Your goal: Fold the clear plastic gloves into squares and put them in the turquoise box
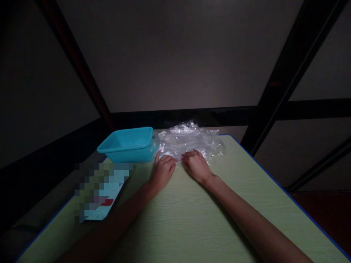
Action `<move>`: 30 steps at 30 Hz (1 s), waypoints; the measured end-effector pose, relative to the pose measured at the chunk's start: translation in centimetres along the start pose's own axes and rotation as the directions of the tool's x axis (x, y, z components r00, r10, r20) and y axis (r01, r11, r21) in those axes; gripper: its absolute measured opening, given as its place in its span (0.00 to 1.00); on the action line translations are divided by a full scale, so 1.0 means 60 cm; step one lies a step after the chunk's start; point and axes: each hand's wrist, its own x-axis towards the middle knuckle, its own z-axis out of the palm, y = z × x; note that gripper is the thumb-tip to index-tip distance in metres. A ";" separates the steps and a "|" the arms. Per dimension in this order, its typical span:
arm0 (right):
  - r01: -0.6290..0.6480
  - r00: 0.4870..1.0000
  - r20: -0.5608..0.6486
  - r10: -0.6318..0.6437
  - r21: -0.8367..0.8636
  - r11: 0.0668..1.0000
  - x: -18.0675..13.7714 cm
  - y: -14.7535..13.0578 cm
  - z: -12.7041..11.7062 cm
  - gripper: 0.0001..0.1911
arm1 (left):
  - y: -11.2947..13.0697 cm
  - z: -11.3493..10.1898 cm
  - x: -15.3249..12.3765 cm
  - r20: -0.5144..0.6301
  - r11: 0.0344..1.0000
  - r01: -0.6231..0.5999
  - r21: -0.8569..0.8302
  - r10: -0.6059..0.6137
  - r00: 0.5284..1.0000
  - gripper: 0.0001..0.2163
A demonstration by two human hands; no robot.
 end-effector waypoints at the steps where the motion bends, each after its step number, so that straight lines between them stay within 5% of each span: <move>1: 0.009 1.000 -0.014 -0.009 0.009 1.000 -0.001 0.001 -0.004 0.12 | 0.000 -0.001 0.000 0.002 1.000 -0.004 0.006 0.004 1.000 0.11; 13: 0.123 0.976 -0.197 -0.095 0.132 0.984 -0.037 -0.020 -0.066 0.14 | 0.047 -0.031 0.002 -0.003 0.992 -0.070 0.102 0.071 0.997 0.09; 18: 0.169 0.983 -0.109 -0.150 0.192 0.967 -0.068 -0.038 -0.082 0.18 | 0.059 -0.045 -0.039 0.095 0.979 -0.088 0.184 0.071 0.993 0.09; 22: 0.054 0.990 -0.139 -0.020 0.251 0.966 -0.070 -0.025 -0.083 0.17 | 0.049 -0.046 -0.085 0.193 0.979 -0.137 0.151 0.107 0.975 0.07; 26: -0.098 0.983 -0.115 0.145 0.345 0.934 -0.062 -0.003 -0.083 0.15 | 0.057 -0.045 -0.115 0.462 0.968 -0.240 0.077 0.179 0.869 0.07; 30: -0.114 0.993 0.028 0.112 0.385 0.916 -0.053 -0.003 -0.084 0.13 | 0.081 -0.046 -0.127 0.645 0.990 -0.118 -0.075 0.138 0.751 0.06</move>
